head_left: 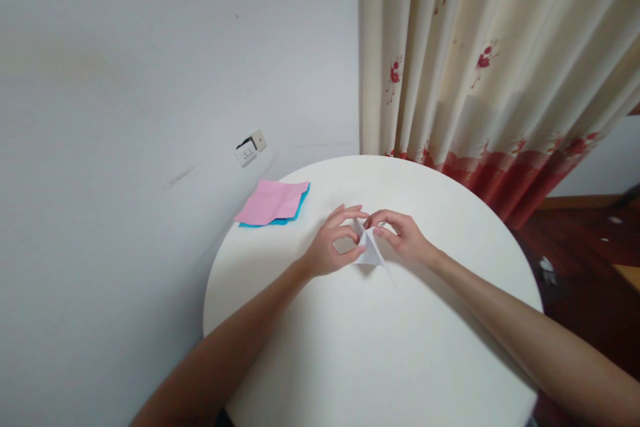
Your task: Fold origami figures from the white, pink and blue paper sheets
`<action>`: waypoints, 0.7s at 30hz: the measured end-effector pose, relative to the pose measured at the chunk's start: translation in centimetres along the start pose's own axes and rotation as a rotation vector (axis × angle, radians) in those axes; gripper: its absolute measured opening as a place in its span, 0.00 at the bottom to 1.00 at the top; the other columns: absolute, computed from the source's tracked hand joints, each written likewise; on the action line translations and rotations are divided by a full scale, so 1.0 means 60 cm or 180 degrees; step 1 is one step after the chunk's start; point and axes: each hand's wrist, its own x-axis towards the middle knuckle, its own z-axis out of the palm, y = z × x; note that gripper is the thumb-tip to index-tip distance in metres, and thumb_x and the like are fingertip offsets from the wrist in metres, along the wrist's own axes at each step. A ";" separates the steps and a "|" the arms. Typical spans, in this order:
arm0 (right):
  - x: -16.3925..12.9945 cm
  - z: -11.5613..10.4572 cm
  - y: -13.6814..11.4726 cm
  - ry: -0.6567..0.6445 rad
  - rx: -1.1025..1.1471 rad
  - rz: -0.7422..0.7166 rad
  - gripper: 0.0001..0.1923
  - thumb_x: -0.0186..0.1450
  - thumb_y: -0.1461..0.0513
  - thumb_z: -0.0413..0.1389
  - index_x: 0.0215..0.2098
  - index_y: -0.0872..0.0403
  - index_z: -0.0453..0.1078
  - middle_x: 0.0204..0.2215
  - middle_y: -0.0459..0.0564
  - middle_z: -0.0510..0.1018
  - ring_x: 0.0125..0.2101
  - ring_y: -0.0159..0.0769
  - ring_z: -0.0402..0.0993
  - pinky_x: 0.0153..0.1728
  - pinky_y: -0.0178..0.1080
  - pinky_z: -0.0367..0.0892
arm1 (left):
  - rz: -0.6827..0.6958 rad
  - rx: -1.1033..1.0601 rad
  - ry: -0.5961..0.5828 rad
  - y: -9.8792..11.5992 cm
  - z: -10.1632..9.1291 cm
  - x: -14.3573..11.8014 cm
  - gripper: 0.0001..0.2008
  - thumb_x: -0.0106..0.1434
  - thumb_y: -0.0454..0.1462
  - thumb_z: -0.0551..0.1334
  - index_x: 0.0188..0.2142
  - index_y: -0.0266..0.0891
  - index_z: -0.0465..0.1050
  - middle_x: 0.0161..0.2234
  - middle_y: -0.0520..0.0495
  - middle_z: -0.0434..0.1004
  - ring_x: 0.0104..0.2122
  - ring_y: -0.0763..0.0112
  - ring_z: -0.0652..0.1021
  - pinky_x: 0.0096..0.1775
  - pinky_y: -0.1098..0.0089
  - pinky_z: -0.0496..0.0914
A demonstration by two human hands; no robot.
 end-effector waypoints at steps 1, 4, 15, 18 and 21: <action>-0.001 0.001 0.001 0.0017 0.0007 0.0065 0.09 0.68 0.55 0.55 0.38 0.52 0.71 0.35 0.49 0.77 0.38 0.38 0.72 0.44 0.41 0.65 | -0.0031 -0.0027 -0.0046 0.001 -0.001 0.001 0.04 0.59 0.35 0.64 0.28 0.40 0.70 0.50 0.42 0.74 0.56 0.59 0.71 0.63 0.51 0.53; -0.001 0.003 0.006 0.0152 0.0101 0.0222 0.10 0.66 0.54 0.56 0.36 0.53 0.71 0.32 0.47 0.76 0.33 0.36 0.71 0.38 0.38 0.65 | -0.0272 -0.0203 -0.0035 0.001 0.000 0.001 0.06 0.61 0.37 0.63 0.28 0.40 0.70 0.39 0.44 0.76 0.44 0.63 0.76 0.58 0.56 0.61; 0.008 0.016 -0.001 0.0202 0.1093 0.0843 0.20 0.53 0.52 0.68 0.34 0.52 0.66 0.26 0.44 0.72 0.25 0.30 0.65 0.26 0.34 0.61 | -0.1758 -0.1580 0.0377 -0.019 0.020 0.008 0.14 0.61 0.46 0.63 0.29 0.37 0.72 0.28 0.49 0.71 0.30 0.71 0.71 0.33 0.72 0.65; 0.008 0.014 0.005 0.0264 0.1096 0.0940 0.17 0.54 0.53 0.67 0.29 0.53 0.67 0.23 0.43 0.70 0.23 0.29 0.63 0.24 0.33 0.58 | -0.2093 -0.1795 0.0326 -0.022 0.023 0.005 0.16 0.61 0.48 0.63 0.29 0.36 0.72 0.26 0.51 0.69 0.28 0.73 0.70 0.31 0.73 0.63; 0.008 0.009 0.018 0.0633 0.0957 0.0977 0.15 0.54 0.53 0.66 0.29 0.53 0.68 0.24 0.43 0.71 0.23 0.30 0.64 0.24 0.33 0.59 | -0.2309 -0.2194 0.0152 -0.024 0.023 0.000 0.19 0.63 0.51 0.59 0.32 0.36 0.72 0.27 0.51 0.70 0.28 0.73 0.70 0.31 0.73 0.64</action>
